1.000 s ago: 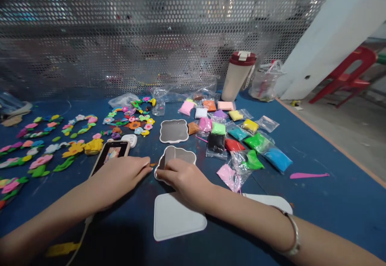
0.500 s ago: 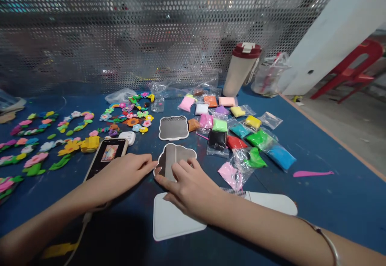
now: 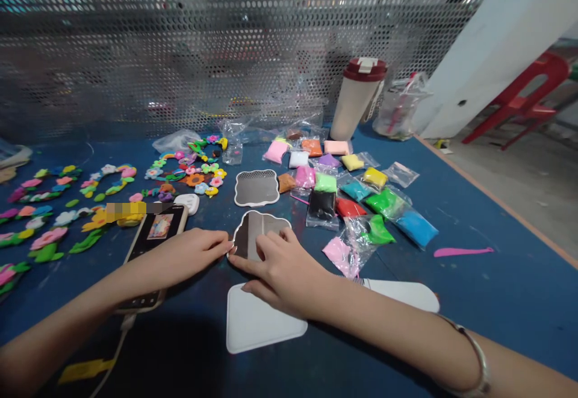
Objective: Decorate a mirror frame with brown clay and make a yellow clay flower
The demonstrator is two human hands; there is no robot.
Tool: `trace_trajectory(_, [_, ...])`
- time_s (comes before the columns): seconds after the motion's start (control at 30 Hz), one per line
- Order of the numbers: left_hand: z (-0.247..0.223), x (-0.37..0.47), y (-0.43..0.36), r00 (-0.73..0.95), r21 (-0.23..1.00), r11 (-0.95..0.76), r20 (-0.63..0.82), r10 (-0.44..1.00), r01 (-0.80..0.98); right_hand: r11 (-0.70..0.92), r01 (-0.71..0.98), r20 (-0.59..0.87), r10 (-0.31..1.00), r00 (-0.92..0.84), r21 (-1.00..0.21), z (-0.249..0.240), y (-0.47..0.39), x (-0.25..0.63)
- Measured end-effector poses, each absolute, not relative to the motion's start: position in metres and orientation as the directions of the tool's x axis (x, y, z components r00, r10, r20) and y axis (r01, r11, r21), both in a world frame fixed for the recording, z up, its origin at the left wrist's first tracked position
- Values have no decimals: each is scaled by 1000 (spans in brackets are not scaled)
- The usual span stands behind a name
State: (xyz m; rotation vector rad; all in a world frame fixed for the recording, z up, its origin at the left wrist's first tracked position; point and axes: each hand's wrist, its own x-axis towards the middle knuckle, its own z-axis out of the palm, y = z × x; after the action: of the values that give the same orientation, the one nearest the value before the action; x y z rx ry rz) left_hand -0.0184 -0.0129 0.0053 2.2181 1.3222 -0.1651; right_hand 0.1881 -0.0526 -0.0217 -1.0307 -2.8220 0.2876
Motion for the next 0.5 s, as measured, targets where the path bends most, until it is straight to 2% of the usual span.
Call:
trace_trajectory(0.37, [12,-24,-14,577,341,-472,-366,730,813,767,620,34,633,-774,-162,-20,-52,198])
trace_trajectory(0.5, [12,-19,-14,589,281,-521,-291,754,806,763,623,40,637,-770,-171,-21,-52,199])
